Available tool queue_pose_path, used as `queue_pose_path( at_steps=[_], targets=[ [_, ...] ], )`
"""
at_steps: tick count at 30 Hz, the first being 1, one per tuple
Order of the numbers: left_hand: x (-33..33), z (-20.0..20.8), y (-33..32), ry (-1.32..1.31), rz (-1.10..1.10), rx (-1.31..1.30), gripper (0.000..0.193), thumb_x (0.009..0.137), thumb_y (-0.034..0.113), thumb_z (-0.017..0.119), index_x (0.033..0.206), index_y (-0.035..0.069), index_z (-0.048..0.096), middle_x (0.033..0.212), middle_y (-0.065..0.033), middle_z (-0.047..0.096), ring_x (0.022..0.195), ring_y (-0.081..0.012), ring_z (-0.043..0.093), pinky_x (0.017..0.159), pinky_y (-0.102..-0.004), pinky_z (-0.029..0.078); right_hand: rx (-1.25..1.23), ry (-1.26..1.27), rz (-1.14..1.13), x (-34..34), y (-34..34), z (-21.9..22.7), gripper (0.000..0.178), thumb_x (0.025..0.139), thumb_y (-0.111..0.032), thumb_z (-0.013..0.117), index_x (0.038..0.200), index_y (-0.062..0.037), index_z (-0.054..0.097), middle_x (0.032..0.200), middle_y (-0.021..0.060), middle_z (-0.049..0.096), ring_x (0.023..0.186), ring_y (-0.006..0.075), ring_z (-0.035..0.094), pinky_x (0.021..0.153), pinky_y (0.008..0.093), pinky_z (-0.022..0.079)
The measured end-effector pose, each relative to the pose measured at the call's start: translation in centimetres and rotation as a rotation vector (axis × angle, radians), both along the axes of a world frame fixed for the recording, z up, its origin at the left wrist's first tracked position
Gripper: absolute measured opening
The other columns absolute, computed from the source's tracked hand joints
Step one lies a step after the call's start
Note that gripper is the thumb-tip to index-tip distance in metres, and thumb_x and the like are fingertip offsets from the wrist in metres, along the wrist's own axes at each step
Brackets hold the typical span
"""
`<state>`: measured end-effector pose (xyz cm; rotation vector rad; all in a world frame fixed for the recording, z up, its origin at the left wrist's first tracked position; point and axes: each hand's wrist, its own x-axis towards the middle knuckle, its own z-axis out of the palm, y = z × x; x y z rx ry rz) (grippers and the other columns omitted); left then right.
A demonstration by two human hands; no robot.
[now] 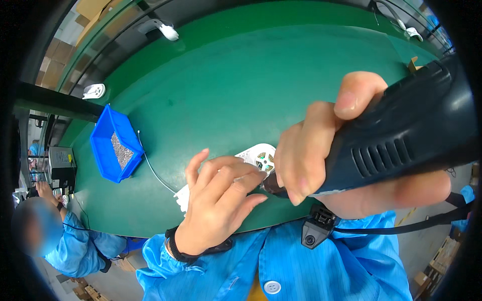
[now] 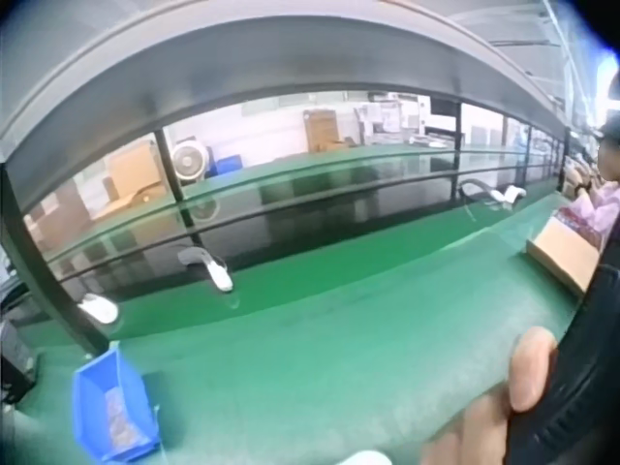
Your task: Assemble elements using an electric screwdriver at a manufacturing workbench station.
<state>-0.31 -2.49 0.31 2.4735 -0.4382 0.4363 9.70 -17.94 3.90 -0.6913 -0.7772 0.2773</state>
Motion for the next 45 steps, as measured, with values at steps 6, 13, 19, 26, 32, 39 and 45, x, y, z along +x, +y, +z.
queue_pose_path(
  at_steps=[6,13,19,26,32,39,45],
  targets=[
    [0.1,-0.4,0.1,0.010,-0.002,-0.080,0.021,0.058,0.012,0.074,0.074,0.012,0.061,0.076,0.0029,0.058,0.083,-0.0170,0.054,0.096,-0.0431,0.026,0.007,-0.012,0.032,-0.4,-0.2,0.2,0.060,0.080,-0.057,0.053,0.107,-0.0067,0.034,0.064,0.0093,0.057,0.047,0.0192,0.057,0.048,0.0310,0.047],
    [-0.1,-0.1,-0.4,0.035,0.029,-0.088,0.019,0.057,0.010,0.074,0.070,0.011,0.060,0.072,0.0033,0.056,0.079,-0.0163,0.054,0.096,-0.0432,0.026,-0.027,-0.069,0.014,-1.0,-0.6,0.6,0.061,0.079,-0.057,0.054,0.107,-0.0070,0.034,0.066,0.0097,0.058,0.050,0.0201,0.059,0.051,0.0320,0.049],
    [-0.5,-0.2,-0.7,0.001,0.051,-0.065,0.021,0.054,0.008,0.074,0.069,0.010,0.059,0.070,0.0029,0.056,0.076,-0.0164,0.053,0.096,-0.0449,0.025,-0.068,-0.046,-0.060,-2.3,-0.8,0.5,0.062,0.077,-0.057,0.057,0.106,-0.0072,0.035,0.069,0.0114,0.058,0.055,0.0218,0.060,0.053,0.0329,0.049],
    [-1.0,0.0,-0.7,0.072,0.042,-0.027,0.028,0.061,0.011,0.073,0.085,0.005,0.060,0.079,-0.0027,0.055,0.085,-0.0196,0.053,0.095,-0.0474,0.026,-0.082,-0.105,-0.012,-2.4,-0.7,0.4,0.064,0.075,-0.055,0.062,0.106,-0.0062,0.034,0.070,0.0111,0.057,0.058,0.0218,0.060,0.056,0.0335,0.048],
    [-0.8,-0.1,0.6,0.165,0.234,0.061,0.086,0.054,0.028,0.079,0.125,-0.001,0.039,0.111,-0.0126,0.053,0.105,-0.0284,0.049,0.097,-0.0494,0.026,0.015,-0.046,-0.065,-0.9,0.9,-3.1,0.070,0.073,-0.062,0.059,0.106,-0.0050,0.034,0.067,0.0106,0.054,0.052,0.0191,0.055,0.051,0.0313,0.045],
    [-1.3,-1.0,0.7,0.222,0.216,0.168,0.071,0.056,0.028,0.079,0.114,0.003,0.048,0.098,-0.0106,0.056,0.094,-0.0259,0.053,0.093,-0.0453,0.033,0.131,0.012,-0.198,-1.2,1.6,-3.5,0.086,0.067,-0.067,0.058,0.103,0.0095,0.041,0.062,0.0135,0.056,0.049,0.0171,0.058,0.043,0.0238,0.047],
    [-1.1,-0.7,0.6,0.217,0.206,0.197,0.066,0.059,0.028,0.076,0.112,-0.002,0.050,0.098,-0.0117,0.057,0.093,-0.0243,0.054,0.093,-0.0453,0.032,0.019,-0.199,-0.010,0.2,0.7,-3.5,0.075,0.071,-0.064,0.058,0.105,-0.0003,0.036,0.066,0.0116,0.055,0.052,0.0182,0.056,0.051,0.0265,0.046]
  ],
)
